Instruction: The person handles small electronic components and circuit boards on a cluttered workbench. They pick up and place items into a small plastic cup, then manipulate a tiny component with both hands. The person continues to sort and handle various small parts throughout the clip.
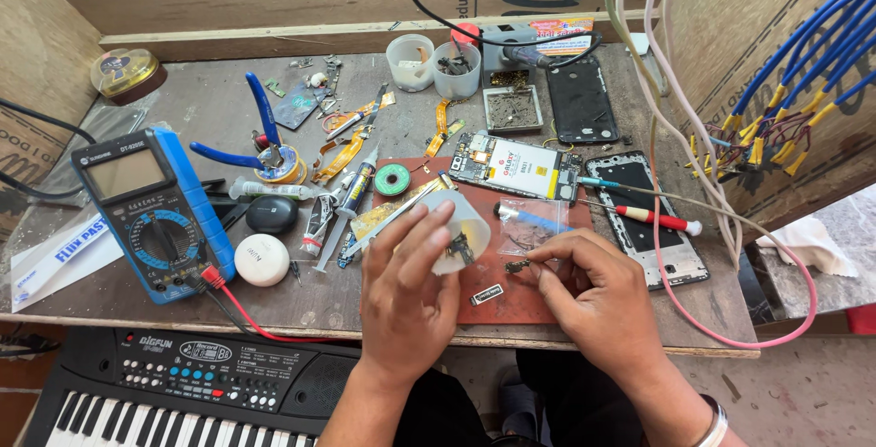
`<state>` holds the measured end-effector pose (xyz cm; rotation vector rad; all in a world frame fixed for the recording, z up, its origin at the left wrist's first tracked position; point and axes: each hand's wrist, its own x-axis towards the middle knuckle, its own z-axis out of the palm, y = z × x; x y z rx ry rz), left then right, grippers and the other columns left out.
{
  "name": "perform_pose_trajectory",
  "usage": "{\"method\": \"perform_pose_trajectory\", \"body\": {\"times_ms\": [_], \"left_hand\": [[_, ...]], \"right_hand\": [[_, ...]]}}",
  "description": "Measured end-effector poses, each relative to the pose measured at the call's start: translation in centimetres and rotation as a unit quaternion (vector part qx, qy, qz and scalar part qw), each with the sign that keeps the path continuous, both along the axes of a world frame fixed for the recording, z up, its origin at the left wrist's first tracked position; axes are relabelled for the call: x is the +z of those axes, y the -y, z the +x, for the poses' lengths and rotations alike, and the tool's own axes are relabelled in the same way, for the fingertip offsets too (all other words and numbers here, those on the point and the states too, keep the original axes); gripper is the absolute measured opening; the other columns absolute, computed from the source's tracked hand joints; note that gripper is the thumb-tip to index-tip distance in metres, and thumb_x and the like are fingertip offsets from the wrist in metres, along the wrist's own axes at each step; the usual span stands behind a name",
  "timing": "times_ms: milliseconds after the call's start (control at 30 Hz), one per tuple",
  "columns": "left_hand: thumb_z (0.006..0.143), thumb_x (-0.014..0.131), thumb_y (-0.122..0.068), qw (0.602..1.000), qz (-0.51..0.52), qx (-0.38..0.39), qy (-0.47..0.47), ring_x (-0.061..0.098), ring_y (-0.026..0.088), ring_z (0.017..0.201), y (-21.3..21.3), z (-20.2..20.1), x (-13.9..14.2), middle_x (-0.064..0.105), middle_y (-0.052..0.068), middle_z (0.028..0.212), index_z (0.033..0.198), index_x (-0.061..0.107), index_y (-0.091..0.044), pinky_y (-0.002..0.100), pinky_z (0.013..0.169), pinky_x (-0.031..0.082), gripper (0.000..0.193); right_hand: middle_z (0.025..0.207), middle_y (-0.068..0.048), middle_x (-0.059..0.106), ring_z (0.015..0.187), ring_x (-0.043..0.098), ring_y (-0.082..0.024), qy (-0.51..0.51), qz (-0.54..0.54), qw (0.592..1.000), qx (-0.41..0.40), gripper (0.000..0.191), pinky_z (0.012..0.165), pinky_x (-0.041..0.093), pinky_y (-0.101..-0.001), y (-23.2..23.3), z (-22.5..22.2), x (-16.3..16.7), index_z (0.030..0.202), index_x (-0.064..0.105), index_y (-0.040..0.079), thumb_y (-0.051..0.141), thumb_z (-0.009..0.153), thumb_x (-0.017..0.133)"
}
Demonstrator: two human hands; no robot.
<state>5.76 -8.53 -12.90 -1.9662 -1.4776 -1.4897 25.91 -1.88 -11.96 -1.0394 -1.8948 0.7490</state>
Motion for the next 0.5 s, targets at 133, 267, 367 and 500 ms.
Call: {"method": "perform_pose_trajectory", "body": {"times_ms": [133,267,367,500], "left_hand": [[0.083,0.08,0.0,0.999,-0.009,-0.021,0.025,0.057,0.033,0.137,-0.1,0.1,0.0,0.061,0.009,0.145,0.146,0.039,-0.016,0.045,0.115,0.047,0.076],[0.081,0.082,-0.002,0.993,-0.016,-0.032,0.11,0.059,0.034,0.134,0.1,-0.2,0.4,0.059,0.014,0.146,0.148,0.039,-0.014,0.045,0.115,0.05,0.08],[0.078,0.086,-0.007,0.993,-0.031,-0.003,0.113,0.06,0.034,0.13,0.4,-0.2,1.0,0.061,0.013,0.141,0.147,0.041,-0.015,0.045,0.112,0.048,0.083],[0.077,0.086,-0.011,0.986,-0.064,-0.005,0.151,0.06,0.034,0.129,0.3,-0.2,2.6,0.061,0.014,0.137,0.148,0.04,-0.013,0.045,0.111,0.047,0.084]], "right_hand": [[0.079,-0.001,0.067,0.056,0.056,-0.006,0.012,0.008,1.0,-0.008,0.016,0.05,0.043,-0.0233,-0.1,0.3,0.0,0.094,0.074,0.004,-0.001,0.079,0.073],[0.078,-0.001,0.066,0.059,0.055,-0.005,-0.03,-0.019,0.999,0.0,0.014,0.051,0.042,-0.0228,0.1,-0.1,0.0,0.095,0.074,0.004,0.0,0.082,0.072],[0.078,0.0,0.068,0.058,0.053,-0.005,-0.011,-0.007,1.0,-0.01,0.013,0.051,0.041,-0.0232,0.2,-0.3,0.2,0.094,0.075,0.004,0.003,0.081,0.075],[0.077,0.001,0.068,0.056,0.053,-0.005,-0.007,-0.003,1.0,-0.005,0.012,0.05,0.041,-0.0239,0.2,-0.2,0.5,0.092,0.075,0.005,0.004,0.08,0.076]]}}
